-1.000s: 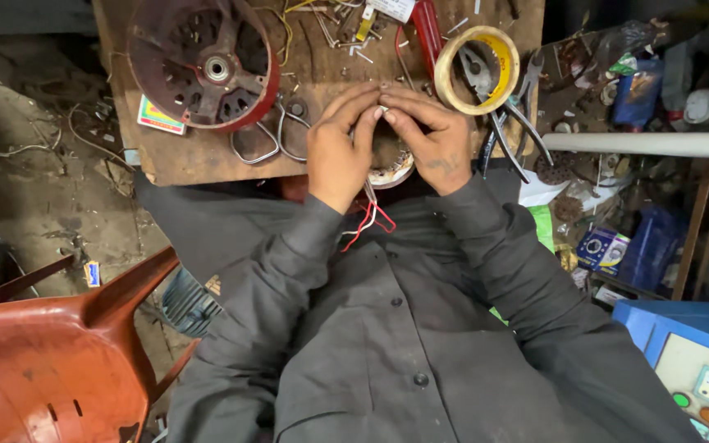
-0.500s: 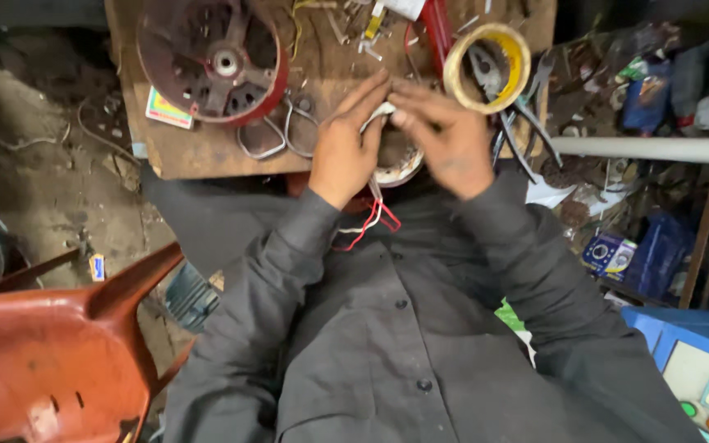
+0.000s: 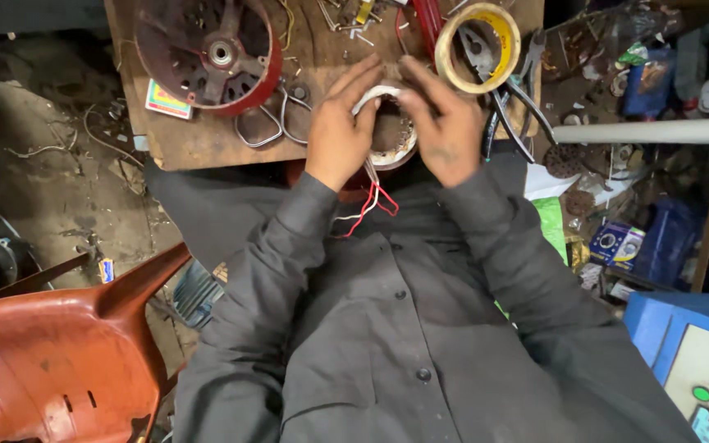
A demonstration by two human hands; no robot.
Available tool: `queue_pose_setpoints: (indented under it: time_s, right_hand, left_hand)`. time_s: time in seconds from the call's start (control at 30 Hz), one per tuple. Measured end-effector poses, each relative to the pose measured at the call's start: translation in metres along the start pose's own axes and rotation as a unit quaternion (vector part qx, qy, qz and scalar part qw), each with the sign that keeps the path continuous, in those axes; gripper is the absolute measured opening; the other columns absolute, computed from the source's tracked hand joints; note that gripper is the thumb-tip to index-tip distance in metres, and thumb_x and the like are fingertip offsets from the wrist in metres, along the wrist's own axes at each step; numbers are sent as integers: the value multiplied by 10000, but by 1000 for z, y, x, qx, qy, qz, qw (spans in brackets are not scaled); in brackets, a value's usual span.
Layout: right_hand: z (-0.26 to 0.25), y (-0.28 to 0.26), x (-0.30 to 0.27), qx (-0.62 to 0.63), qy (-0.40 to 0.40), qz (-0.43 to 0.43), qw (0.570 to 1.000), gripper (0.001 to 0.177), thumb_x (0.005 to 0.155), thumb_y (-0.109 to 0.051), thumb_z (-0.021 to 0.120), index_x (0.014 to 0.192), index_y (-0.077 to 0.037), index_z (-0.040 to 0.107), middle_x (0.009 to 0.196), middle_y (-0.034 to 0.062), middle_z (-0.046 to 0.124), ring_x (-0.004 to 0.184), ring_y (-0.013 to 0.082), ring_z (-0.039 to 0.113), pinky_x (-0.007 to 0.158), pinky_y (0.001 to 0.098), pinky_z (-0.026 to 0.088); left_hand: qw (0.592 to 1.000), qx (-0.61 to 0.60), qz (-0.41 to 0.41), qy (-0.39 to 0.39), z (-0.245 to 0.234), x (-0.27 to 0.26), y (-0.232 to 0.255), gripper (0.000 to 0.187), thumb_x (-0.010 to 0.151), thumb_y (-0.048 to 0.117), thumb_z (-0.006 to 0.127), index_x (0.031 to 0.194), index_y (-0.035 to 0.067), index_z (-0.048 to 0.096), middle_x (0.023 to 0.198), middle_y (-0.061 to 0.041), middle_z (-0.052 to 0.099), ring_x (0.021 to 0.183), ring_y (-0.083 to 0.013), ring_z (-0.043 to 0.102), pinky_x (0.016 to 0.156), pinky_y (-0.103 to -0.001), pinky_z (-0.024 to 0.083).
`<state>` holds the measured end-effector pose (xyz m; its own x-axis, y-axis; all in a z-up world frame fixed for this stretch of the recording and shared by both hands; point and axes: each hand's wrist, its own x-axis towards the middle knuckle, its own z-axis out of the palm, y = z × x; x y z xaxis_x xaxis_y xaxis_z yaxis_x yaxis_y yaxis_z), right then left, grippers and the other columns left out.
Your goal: The person uses pliers and a screwdriver to manipulate a red circular motor component, then separates it from a cylindrical stator. They proceed to wrap the stator's wires and body with white tape.
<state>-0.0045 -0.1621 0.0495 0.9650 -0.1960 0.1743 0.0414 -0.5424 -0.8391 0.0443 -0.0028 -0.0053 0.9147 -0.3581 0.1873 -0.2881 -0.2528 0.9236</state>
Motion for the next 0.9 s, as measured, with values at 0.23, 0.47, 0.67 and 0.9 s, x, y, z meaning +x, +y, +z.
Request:
queue_pose_setpoints:
  time_s: [0.23,0.47,0.67,0.9]
  right_hand:
    - [-5,-17,-50,102,22,121,987,337,1096,-181,549,1385,-16,599,1273,132,671,1007,170,694,822,327,591]
    - [5,-5,-51,97,51,41,993,374,1190,-164,471,1492,37,565,1493,167,612,1381,225,572,1174,341,428]
    - [-7,-2,-3,341,-39,146,928,364,1103,-191,572,1376,43,630,1299,127,699,1184,165,654,1072,301,517]
    - [-2,23,5,130,-110,75,983,307,1090,-202,602,1298,4,695,1248,122,746,1130,150,683,1000,293,528]
  left_hand:
    - [997,-73,-34,9,-15,-11,1,416,1049,190,671,1420,21,585,1498,-164,610,1435,-295,572,1208,-372,436]
    - [984,-161,-66,-27,-7,-29,20,638,1121,296,537,1646,38,283,1656,-183,406,1557,-272,398,1303,-365,308]
    - [961,-272,-40,10,-5,-73,49,896,1049,156,613,1697,21,9,1800,-165,68,1647,-242,127,1372,-365,149]
    - [957,-281,-75,18,-4,-89,49,1007,1004,150,650,1679,12,-85,1797,-185,-20,1664,-271,117,1347,-354,177]
